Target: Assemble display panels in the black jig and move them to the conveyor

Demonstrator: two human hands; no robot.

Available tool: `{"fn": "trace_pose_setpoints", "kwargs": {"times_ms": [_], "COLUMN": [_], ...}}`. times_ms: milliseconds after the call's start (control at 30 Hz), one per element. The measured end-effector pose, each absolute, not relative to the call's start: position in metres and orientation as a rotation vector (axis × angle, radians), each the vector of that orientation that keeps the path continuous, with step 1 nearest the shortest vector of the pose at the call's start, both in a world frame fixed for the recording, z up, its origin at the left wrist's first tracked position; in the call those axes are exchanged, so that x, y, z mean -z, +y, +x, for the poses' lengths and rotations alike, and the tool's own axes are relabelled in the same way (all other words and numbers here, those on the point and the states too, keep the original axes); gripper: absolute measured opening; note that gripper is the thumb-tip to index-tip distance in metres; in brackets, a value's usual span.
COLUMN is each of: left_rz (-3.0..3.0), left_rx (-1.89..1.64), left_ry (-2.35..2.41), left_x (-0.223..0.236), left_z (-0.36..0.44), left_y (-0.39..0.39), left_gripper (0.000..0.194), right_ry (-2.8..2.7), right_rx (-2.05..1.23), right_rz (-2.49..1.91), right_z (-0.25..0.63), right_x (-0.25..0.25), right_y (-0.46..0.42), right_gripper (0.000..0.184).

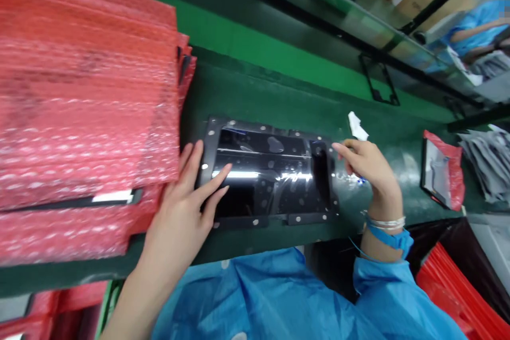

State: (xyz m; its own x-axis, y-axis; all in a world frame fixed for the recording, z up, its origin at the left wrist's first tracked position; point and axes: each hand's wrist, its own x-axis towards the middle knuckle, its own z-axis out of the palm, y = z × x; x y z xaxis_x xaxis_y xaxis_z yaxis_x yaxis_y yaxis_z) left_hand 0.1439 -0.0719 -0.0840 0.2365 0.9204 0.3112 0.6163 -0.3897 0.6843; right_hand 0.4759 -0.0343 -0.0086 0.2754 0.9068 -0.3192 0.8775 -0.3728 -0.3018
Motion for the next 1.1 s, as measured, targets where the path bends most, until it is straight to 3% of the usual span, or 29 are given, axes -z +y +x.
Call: {"fn": "trace_pose_setpoints", "kwargs": {"times_ms": [100, 300, 700, 933, 1100], "left_rz": [2.337, 2.740, 2.801, 2.747, 2.479], "left_rx": [-1.034, -0.622, -0.514, -0.480, -0.668], "left_ry": [1.229, 0.688, 0.510, 1.341, 1.446], "left_x": [0.073, 0.075, 0.063, 0.051, 0.043], "left_z": [0.183, 0.271, 0.276, 0.259, 0.258], "left_y": [-0.081, -0.095, -0.063, 0.000, 0.009], "left_gripper": [0.053, 0.042, 0.036, 0.053, 0.039], "right_ry": [-1.590, -1.660, -1.778, -1.497, -1.398], "right_rx": [-0.674, -0.776, -0.694, -0.561, -0.683], "right_rz": [-2.429, -2.511, -2.470, -2.305, -2.019], "right_z": [0.486, 0.485, 0.485, 0.490, 0.480], "right_x": [0.020, 0.028, 0.031, 0.037, 0.038], "right_y": [-0.024, 0.002, 0.004, -0.009, -0.011], "right_gripper": [0.033, 0.042, 0.040, 0.023, 0.021]}}
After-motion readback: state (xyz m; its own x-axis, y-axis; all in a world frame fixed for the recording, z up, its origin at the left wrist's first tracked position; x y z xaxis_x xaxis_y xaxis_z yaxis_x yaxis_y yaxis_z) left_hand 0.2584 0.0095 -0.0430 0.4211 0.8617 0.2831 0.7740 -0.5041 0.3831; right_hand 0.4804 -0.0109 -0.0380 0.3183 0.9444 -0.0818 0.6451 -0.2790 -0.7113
